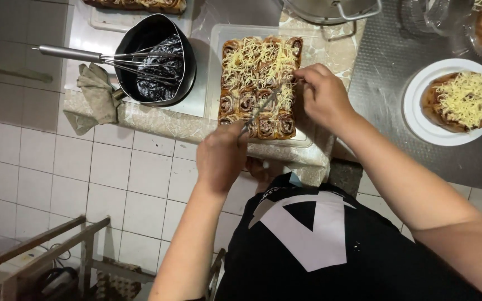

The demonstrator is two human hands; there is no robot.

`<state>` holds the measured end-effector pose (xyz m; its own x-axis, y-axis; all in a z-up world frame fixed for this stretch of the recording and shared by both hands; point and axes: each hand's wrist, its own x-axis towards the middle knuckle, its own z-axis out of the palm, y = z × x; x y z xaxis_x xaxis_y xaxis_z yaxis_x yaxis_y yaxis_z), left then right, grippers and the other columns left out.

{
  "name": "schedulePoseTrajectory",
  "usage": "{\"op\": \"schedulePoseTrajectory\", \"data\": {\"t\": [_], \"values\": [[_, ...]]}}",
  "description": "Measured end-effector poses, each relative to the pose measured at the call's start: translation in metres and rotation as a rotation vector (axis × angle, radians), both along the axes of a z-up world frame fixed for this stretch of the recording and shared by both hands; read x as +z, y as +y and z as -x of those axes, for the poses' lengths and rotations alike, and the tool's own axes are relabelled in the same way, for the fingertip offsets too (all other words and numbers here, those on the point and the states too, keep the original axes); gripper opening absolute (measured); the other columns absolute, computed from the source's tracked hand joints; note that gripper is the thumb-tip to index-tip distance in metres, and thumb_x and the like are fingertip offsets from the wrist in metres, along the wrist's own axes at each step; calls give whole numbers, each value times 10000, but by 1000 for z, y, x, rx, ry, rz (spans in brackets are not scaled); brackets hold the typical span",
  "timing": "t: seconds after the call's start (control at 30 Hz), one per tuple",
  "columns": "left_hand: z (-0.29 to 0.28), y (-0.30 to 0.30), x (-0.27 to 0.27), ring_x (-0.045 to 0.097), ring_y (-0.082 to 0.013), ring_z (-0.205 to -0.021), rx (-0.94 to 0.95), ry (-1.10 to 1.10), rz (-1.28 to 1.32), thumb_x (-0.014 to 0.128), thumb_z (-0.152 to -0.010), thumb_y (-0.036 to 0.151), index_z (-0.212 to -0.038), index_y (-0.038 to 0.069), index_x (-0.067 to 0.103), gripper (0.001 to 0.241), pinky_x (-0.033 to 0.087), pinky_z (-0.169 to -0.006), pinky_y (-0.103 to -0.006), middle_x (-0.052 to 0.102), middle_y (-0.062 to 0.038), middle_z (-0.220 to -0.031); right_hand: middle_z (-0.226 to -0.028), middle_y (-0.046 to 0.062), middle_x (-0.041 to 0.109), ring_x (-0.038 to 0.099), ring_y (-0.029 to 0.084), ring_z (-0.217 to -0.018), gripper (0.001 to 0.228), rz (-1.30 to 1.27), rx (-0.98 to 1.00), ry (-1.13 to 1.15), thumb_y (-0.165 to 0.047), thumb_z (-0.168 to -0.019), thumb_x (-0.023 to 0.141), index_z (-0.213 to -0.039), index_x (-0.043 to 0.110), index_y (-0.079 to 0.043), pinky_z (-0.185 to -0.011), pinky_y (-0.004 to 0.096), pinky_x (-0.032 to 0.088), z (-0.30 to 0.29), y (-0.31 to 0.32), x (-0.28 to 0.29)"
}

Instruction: Grating a block of cheese over various pastries laid out on a stainless steel table.

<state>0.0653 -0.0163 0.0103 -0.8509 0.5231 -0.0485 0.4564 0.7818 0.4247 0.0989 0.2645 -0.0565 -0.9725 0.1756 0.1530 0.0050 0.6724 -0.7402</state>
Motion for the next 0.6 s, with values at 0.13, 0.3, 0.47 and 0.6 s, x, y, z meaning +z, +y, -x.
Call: {"op": "schedulePoseTrajectory", "data": {"t": [0.13, 0.3, 0.47, 0.6], "values": [[7, -1, 9, 742, -221, -690, -243, 544, 369, 840, -801, 331, -1076, 238, 810, 292, 606, -579, -333, 740, -17, -788, -1353, 198, 643, 609, 419, -1277, 529, -105, 113, 235, 90, -903, 529, -1397, 652, -51, -1078, 514, 508, -23, -42, 29], [20, -2, 18, 710, -197, -691, -385, 788, 362, 848, -785, 362, -983, 237, 815, 237, 556, -572, -313, 717, 6, -766, -1619, 154, 499, 424, 318, -1512, 711, -143, 388, 174, 146, -944, 472, -1610, 454, -100, -1264, 465, 306, -28, -84, 34], [42, -21, 24, 655, -196, -662, -479, 856, 281, 782, -792, 260, -919, 188, 767, 148, 518, -570, -333, 638, 1, -717, -1588, 197, 548, 467, 356, -1485, 827, -394, 293, 156, 103, -765, 683, -1565, 512, -18, -1223, 505, 342, -11, -65, 15], [56, -27, 31, 658, -219, -635, -534, 830, 259, 729, -813, 185, -876, 138, 771, 89, 521, -552, -358, 645, -17, -691, -1597, 144, 527, 407, 320, -1539, 679, -463, 85, -149, -14, -892, 551, -1567, 515, -77, -1285, 485, 264, -18, -71, 15]]}}
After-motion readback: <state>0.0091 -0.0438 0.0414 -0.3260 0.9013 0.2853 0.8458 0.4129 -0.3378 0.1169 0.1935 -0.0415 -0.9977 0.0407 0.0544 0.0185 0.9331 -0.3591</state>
